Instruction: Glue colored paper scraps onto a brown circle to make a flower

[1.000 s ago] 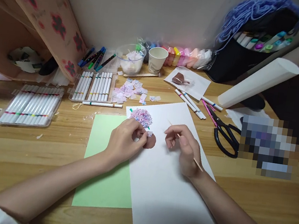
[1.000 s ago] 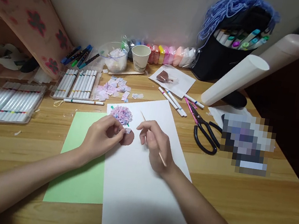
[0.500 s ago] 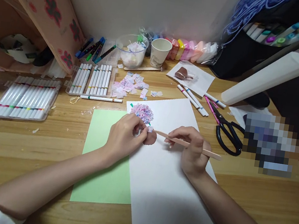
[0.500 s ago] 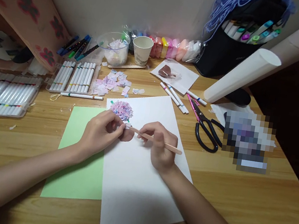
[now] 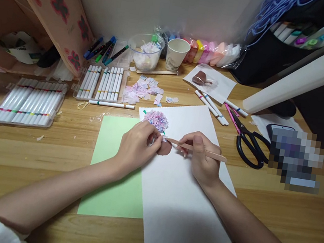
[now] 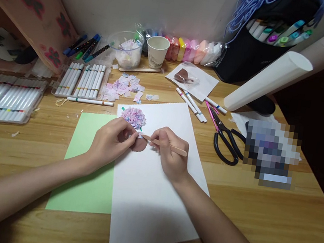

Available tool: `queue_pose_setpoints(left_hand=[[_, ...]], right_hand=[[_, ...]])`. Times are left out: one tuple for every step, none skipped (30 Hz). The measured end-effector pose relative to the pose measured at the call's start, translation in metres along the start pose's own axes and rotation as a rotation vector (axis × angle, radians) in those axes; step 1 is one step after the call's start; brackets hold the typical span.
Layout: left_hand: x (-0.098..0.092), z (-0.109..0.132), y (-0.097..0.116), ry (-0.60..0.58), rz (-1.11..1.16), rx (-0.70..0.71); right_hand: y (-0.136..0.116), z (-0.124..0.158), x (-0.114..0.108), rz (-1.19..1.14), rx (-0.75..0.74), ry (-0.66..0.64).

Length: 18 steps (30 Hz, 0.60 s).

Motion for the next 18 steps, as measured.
queue_pose_setpoints(left_hand=[[0.000, 0.000, 0.000, 0.002, 0.000, 0.003], [0.000, 0.000, 0.000, 0.005, 0.001, 0.005], [0.000, 0.000, 0.000, 0.008, 0.001, 0.006], [0.000, 0.000, 0.000, 0.009, -0.001, 0.006], [0.000, 0.000, -0.001, 0.012, -0.004, 0.004], [0.000, 0.001, -0.001, 0.014, -0.011, 0.000], [0.000, 0.001, -0.001, 0.015, -0.020, -0.004], [0.000, 0.001, -0.001, 0.017, -0.030, -0.008], [0.000, 0.002, -0.001, 0.018, -0.040, -0.010], [0.000, 0.002, -0.001, 0.018, -0.048, -0.010], [0.000, 0.002, -0.001, 0.019, -0.054, -0.008], [0.000, 0.002, -0.001, 0.017, -0.057, -0.005], [0.000, 0.003, -0.001, 0.016, -0.058, -0.001], [0.000, 0.003, -0.001, 0.013, -0.058, 0.002], [0.000, 0.003, 0.000, 0.010, -0.058, 0.005], [0.000, 0.003, 0.000, 0.006, -0.056, 0.008], [0.000, 0.003, 0.000, 0.003, -0.054, 0.012], [0.000, 0.003, 0.000, 0.001, -0.052, 0.015]], right_hand=[[0.000, 0.000, 0.000, -0.003, 0.002, 0.000], [0.000, 0.000, 0.000, -0.008, 0.005, 0.000], [0.000, 0.000, 0.000, -0.014, 0.011, 0.000], [0.000, 0.000, 0.000, -0.018, 0.019, 0.002], [0.001, 0.000, 0.000, -0.021, 0.029, 0.004], [0.001, -0.001, 0.000, -0.021, 0.041, 0.006], [0.001, -0.001, 0.001, -0.020, 0.054, 0.009], [0.001, -0.001, 0.001, -0.017, 0.064, 0.011], [0.001, -0.002, 0.001, -0.011, 0.070, 0.012], [0.000, -0.003, 0.001, -0.001, 0.068, 0.008], [-0.001, -0.004, 0.001, 0.019, 0.055, 0.002], [-0.003, -0.004, 0.001, 0.053, 0.028, -0.009], [-0.006, -0.005, 0.001, 0.101, -0.013, -0.022], [-0.008, -0.005, 0.002, 0.158, -0.062, -0.034], [-0.011, -0.005, 0.002, 0.217, -0.112, -0.042], [-0.013, -0.005, 0.002, 0.265, -0.155, -0.045], [-0.014, -0.004, 0.003, 0.293, -0.185, -0.043], [-0.015, -0.004, 0.003, 0.292, -0.197, -0.037]])
Point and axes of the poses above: each hand's wrist, its own z-axis away from the middle knuckle, its own x-axis out of the palm, y = z × x, the point moved 3 cm from there along -z, towards the middle knuckle, and after that the axes turned 4 degrees about z, right-handed, at the moved point
